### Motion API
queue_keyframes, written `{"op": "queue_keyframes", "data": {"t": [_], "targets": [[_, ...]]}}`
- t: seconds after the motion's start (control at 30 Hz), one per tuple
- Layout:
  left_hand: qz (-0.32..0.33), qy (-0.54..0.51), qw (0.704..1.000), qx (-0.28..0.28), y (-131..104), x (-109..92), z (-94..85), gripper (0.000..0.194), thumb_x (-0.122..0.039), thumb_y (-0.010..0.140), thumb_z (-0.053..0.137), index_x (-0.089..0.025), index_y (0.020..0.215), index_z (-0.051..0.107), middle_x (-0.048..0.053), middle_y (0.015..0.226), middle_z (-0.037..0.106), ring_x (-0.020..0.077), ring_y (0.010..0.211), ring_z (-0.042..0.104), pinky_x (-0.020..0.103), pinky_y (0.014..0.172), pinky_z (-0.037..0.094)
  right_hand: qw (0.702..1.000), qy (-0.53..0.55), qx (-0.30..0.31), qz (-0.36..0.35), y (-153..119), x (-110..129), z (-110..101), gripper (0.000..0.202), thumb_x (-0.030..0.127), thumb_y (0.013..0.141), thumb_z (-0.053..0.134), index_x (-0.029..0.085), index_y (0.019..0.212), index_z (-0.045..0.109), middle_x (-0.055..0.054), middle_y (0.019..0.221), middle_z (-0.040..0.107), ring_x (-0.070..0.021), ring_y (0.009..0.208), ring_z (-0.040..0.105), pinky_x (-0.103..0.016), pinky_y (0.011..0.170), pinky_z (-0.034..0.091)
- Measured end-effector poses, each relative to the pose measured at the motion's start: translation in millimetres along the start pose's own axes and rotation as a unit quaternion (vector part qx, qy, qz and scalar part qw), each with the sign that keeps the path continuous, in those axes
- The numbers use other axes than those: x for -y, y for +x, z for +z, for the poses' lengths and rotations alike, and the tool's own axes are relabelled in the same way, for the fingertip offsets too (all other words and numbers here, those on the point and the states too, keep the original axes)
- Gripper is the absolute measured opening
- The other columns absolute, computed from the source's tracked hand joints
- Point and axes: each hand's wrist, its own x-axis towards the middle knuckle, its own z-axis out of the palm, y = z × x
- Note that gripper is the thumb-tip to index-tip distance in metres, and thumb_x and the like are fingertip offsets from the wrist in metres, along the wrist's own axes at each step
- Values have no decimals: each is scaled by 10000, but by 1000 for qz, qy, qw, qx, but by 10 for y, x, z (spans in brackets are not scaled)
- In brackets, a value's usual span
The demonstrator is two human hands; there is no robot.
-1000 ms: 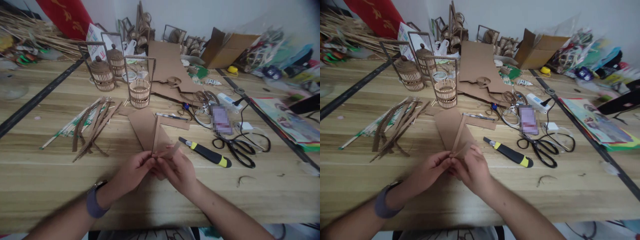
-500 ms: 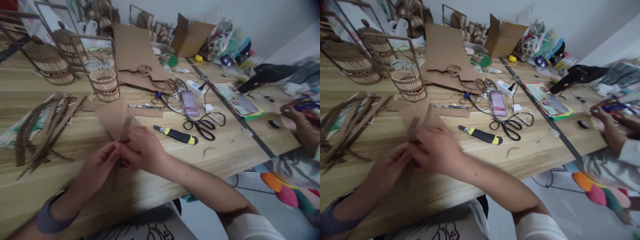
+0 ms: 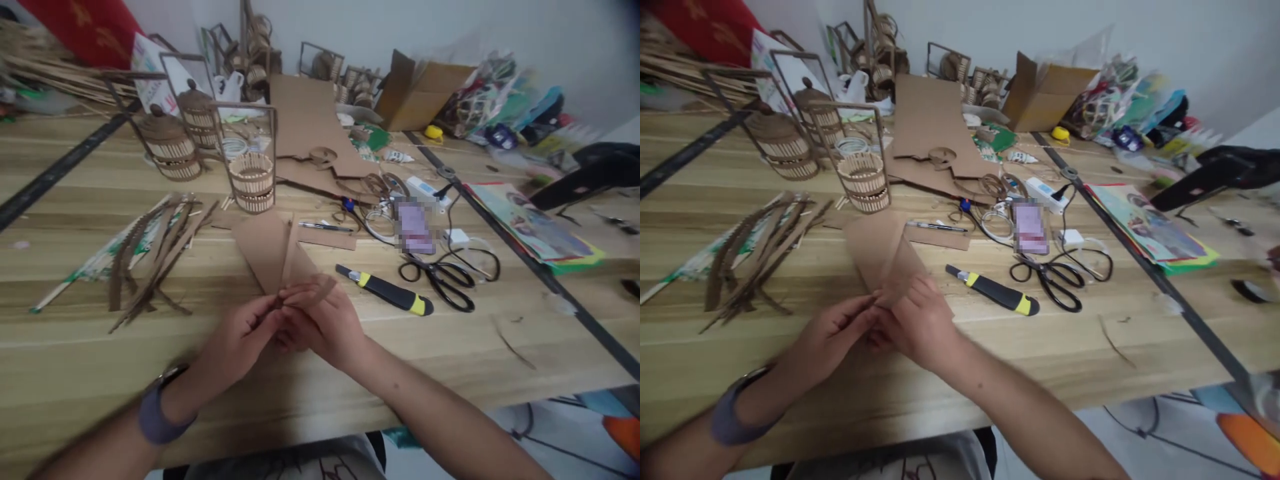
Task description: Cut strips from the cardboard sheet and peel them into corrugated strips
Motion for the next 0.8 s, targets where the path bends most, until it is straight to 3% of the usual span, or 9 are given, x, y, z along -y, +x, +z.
{"op": "queue_keyframes", "data": {"t": [0.17,0.3,0.47,0.6,0.8], "targets": [[-3,-4,999,38,-12,-44,25,324,-445,920,534,-149,873,656,40,761,699,171,679,666,259,618,543,992,24,4,125,-41,5,-83,142,244,956,515,227,907,647,-27,870,751,-185,829,693,-340,762,518],[-13,-20,998,58,-15,-50,36,327,-448,918,535,-146,872,650,46,794,698,181,727,675,271,659,547,985,64,12,163,-69,7,-124,145,252,958,515,229,905,649,-20,874,756,-178,836,697,-311,742,529],[1,-28,999,43,22,9,29,358,-495,903,557,-151,920,654,39,825,690,177,744,648,271,681,525,994,37,24,98,-102,30,-85,153,258,961,500,237,909,642,-24,871,743,-181,838,691,-336,773,516],[1,-18,999,29,41,30,14,354,-491,907,557,-163,989,660,41,875,697,178,745,640,263,656,505,999,-23,16,34,-129,23,-18,69,299,935,574,253,968,613,-24,942,752,-207,959,683,-421,943,437],[-17,-18,999,48,19,18,37,325,-466,921,549,-164,962,664,42,832,708,181,735,664,262,648,510,999,-35,10,22,-136,7,-52,153,155,921,546,278,990,606,12,911,761,-189,941,700,-432,1025,396]]}}
